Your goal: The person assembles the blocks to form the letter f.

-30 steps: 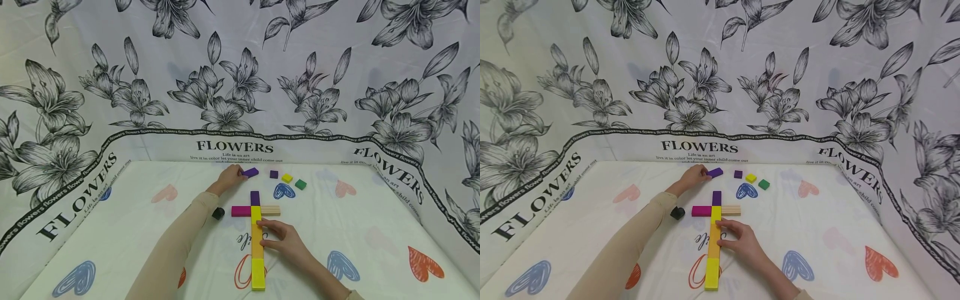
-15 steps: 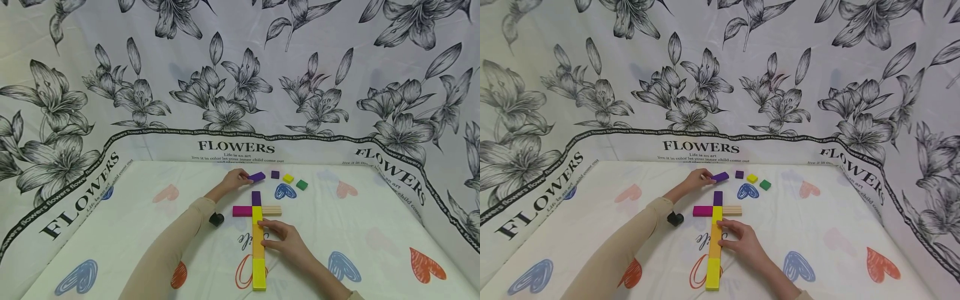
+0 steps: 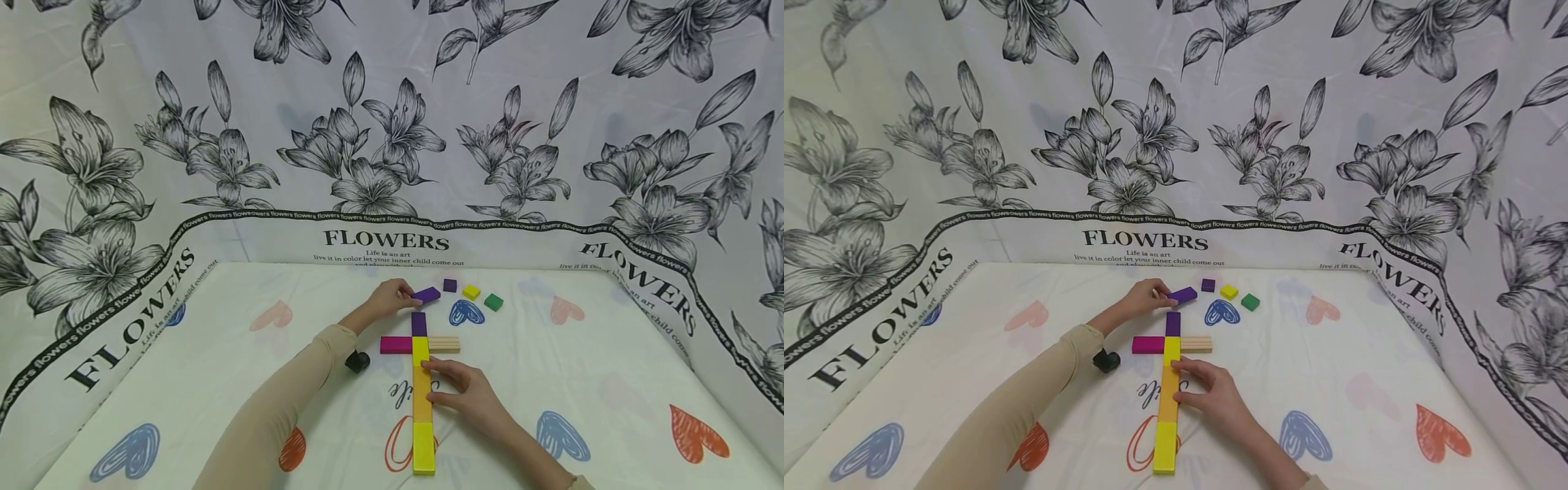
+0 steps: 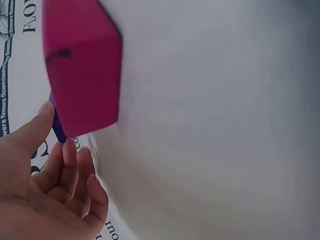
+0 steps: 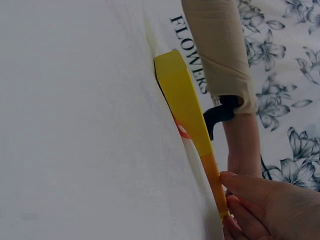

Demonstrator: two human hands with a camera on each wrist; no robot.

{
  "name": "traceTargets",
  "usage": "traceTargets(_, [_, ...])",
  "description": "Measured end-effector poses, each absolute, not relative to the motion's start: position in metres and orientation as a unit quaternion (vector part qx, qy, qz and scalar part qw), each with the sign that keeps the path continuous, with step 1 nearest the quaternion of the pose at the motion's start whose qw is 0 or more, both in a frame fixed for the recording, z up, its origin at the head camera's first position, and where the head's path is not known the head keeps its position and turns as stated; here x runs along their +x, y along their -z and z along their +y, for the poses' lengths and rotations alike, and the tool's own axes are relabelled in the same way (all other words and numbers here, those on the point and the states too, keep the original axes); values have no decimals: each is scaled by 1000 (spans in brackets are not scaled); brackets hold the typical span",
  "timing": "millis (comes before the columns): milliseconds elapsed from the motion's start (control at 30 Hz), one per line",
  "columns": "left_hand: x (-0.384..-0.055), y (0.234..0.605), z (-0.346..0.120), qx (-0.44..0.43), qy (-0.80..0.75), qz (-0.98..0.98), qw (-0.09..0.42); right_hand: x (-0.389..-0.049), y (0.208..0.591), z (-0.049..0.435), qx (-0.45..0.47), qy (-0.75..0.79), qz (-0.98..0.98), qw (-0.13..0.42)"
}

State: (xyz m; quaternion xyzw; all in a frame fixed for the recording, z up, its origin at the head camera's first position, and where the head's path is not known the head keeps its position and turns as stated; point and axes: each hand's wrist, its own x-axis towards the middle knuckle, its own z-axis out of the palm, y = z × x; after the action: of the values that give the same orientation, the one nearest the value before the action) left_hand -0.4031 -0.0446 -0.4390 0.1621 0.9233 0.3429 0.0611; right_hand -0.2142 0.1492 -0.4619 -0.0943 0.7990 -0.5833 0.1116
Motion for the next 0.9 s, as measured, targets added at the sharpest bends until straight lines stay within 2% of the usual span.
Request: traceTargets(900, [-402,438,-43,168,-331,924,92,-215,463,149,-89,588,796,111])
